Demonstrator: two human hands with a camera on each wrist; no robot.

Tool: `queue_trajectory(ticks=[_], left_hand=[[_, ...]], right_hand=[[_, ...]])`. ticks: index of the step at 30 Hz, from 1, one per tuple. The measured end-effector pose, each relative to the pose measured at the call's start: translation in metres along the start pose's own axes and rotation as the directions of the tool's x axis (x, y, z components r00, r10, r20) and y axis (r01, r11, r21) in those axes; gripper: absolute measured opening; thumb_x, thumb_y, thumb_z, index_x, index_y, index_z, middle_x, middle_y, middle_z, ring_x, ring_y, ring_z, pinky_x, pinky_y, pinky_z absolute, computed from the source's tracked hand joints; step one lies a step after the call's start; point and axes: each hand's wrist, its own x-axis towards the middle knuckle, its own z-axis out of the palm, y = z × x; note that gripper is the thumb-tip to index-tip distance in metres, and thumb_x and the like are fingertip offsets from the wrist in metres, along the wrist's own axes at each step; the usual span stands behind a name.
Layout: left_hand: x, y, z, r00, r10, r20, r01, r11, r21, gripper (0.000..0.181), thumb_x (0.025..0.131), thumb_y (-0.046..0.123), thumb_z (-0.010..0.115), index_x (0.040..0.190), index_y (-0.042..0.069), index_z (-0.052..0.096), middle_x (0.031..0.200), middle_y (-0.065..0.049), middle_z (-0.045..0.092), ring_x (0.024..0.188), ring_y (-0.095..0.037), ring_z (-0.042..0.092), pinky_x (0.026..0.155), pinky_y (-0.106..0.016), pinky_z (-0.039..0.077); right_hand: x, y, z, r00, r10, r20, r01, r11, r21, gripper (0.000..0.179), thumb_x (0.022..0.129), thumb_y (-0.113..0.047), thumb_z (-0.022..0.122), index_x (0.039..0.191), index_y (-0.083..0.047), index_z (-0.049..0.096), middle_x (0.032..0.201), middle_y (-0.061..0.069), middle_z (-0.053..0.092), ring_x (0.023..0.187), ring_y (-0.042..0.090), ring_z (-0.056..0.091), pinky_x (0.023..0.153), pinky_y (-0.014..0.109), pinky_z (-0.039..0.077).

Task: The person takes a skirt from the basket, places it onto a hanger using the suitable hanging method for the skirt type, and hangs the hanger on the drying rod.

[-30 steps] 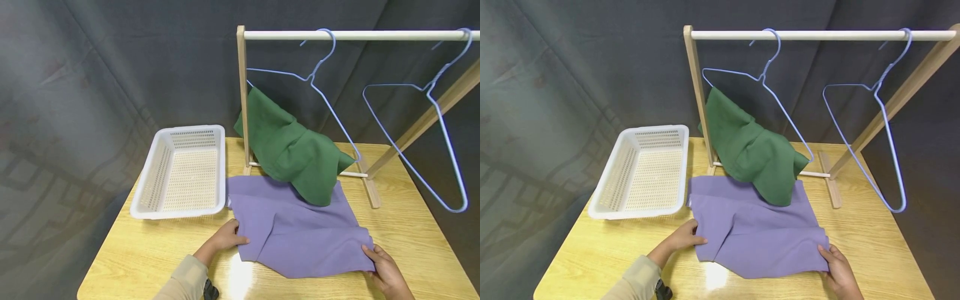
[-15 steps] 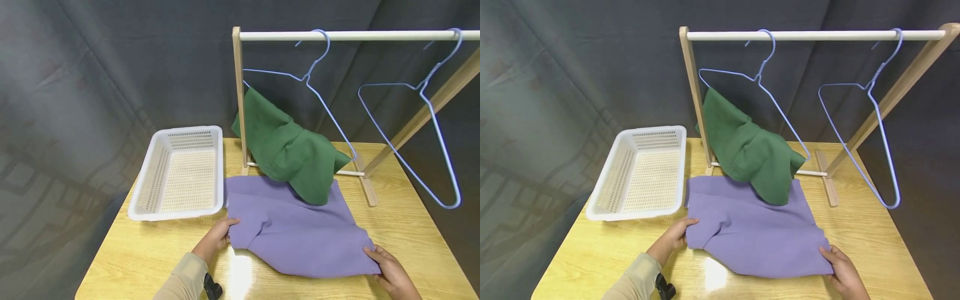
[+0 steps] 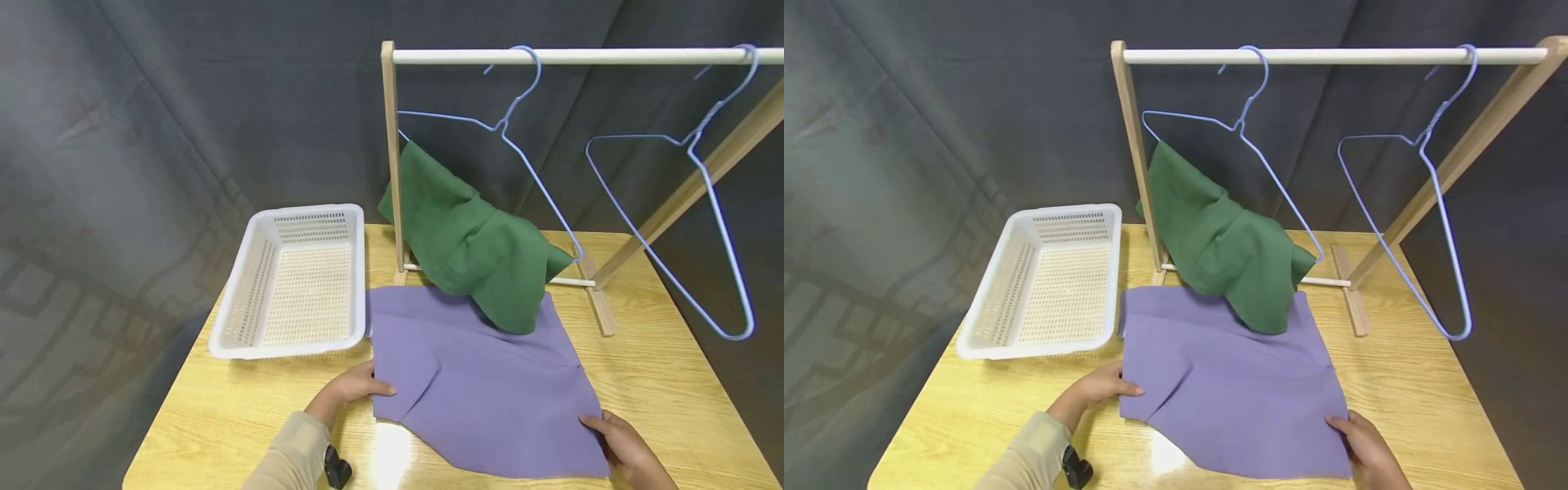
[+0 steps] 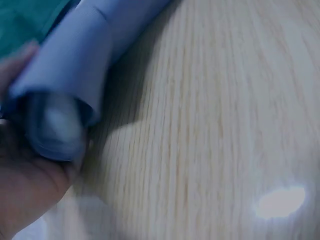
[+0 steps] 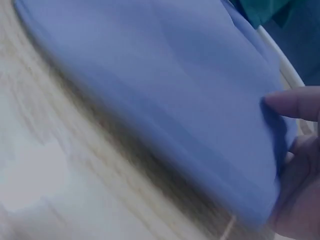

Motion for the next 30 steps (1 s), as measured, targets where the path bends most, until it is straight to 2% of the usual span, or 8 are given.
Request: queue_trajectory(ticks=[3, 6, 11, 14, 18, 23, 27, 30], left_hand=[[0.003, 0.001, 0.001, 0.995, 0.054, -0.087, -0.041, 0.988, 0.147, 0.05, 0.083, 0.012, 0.055, 0.124, -0.01, 0.036, 0.112, -0.019, 0.051, 0.097, -0.024, 0.051, 0.083, -0.036, 0.041], [0.005, 0.001, 0.002, 0.972, 0.064, -0.225, -0.026, 0.985, 0.169, 0.05, 0.089, 0.018, 0.047, 0.129, -0.007, 0.03, 0.115, -0.021, 0.049, 0.097, -0.028, 0.051, 0.083, -0.041, 0.039], [0.009, 0.0, -0.002, 0.913, 0.053, -0.404, 0.042, 0.974, 0.223, 0.052, 0.092, 0.027, 0.037, 0.131, -0.005, 0.027, 0.125, -0.023, 0.04, 0.109, -0.035, 0.042, 0.092, -0.046, 0.031], [0.011, -0.001, -0.006, 0.898, 0.041, -0.437, 0.105, 0.947, 0.304, 0.054, 0.093, 0.031, 0.033, 0.132, -0.006, 0.024, 0.13, -0.024, 0.033, 0.116, -0.037, 0.033, 0.096, -0.046, 0.024], [0.012, -0.002, -0.014, 0.926, -0.03, -0.377, 0.113, 0.973, 0.2, 0.062, 0.092, 0.034, 0.035, 0.135, -0.004, 0.011, 0.136, -0.025, 0.018, 0.121, -0.038, 0.022, 0.098, -0.047, 0.02], [0.0, -0.004, -0.022, 0.985, -0.142, -0.099, 0.133, 0.987, -0.095, 0.067, 0.084, 0.028, 0.053, 0.131, -0.009, 0.021, 0.123, -0.025, 0.04, 0.104, -0.034, 0.047, 0.084, -0.042, 0.04], [-0.01, -0.005, -0.024, 0.996, -0.079, 0.05, 0.082, 0.996, -0.046, 0.056, 0.079, 0.011, 0.06, 0.124, -0.011, 0.035, 0.112, -0.019, 0.051, 0.095, -0.026, 0.053, 0.08, -0.036, 0.043], [-0.011, -0.007, -0.024, 0.999, -0.044, 0.022, 0.044, 0.999, 0.014, 0.051, 0.083, 0.008, 0.053, 0.124, -0.013, 0.033, 0.111, -0.02, 0.051, 0.092, -0.025, 0.054, 0.079, -0.036, 0.043]], right_hand=[[0.003, -0.004, 0.007, 0.987, -0.013, -0.161, 0.006, 0.999, -0.046, 0.029, 0.09, -0.018, 0.041, 0.096, 0.01, 0.038, 0.076, 0.003, 0.051, 0.067, 0.016, 0.053, 0.061, 0.031, 0.046], [0.003, -0.006, 0.012, 0.975, -0.03, -0.221, 0.016, 0.998, -0.066, 0.021, 0.091, -0.017, 0.038, 0.087, 0.003, 0.04, 0.071, 0.002, 0.05, 0.062, 0.015, 0.052, 0.057, 0.03, 0.046], [0.001, -0.003, 0.015, 0.985, -0.039, -0.166, 0.023, 0.995, -0.098, 0.024, 0.091, -0.013, 0.038, 0.092, 0.01, 0.042, 0.071, 0.004, 0.054, 0.064, 0.017, 0.055, 0.058, 0.032, 0.047], [0.0, -0.001, 0.015, 0.996, -0.049, -0.076, 0.04, 0.991, -0.124, 0.03, 0.09, -0.012, 0.038, 0.096, 0.018, 0.04, 0.074, 0.004, 0.057, 0.067, 0.018, 0.056, 0.061, 0.034, 0.048], [0.0, 0.001, 0.015, 0.996, -0.078, 0.042, 0.083, 0.989, -0.124, 0.043, 0.089, -0.012, 0.039, 0.106, 0.026, 0.029, 0.079, 0.004, 0.059, 0.072, 0.019, 0.057, 0.064, 0.035, 0.048], [0.001, 0.003, 0.019, 0.998, -0.066, -0.02, 0.064, 0.994, -0.093, 0.037, 0.089, -0.009, 0.037, 0.106, 0.024, 0.031, 0.079, 0.004, 0.057, 0.071, 0.018, 0.057, 0.064, 0.034, 0.047], [0.003, 0.001, 0.025, 0.985, -0.042, -0.165, 0.029, 0.996, -0.083, 0.028, 0.088, -0.01, 0.038, 0.1, 0.015, 0.039, 0.074, 0.004, 0.054, 0.066, 0.017, 0.054, 0.059, 0.032, 0.046], [0.005, -0.003, 0.028, 0.967, -0.052, -0.251, 0.028, 0.995, -0.095, 0.019, 0.088, -0.012, 0.04, 0.09, 0.007, 0.043, 0.069, 0.002, 0.051, 0.061, 0.014, 0.051, 0.055, 0.029, 0.044]])
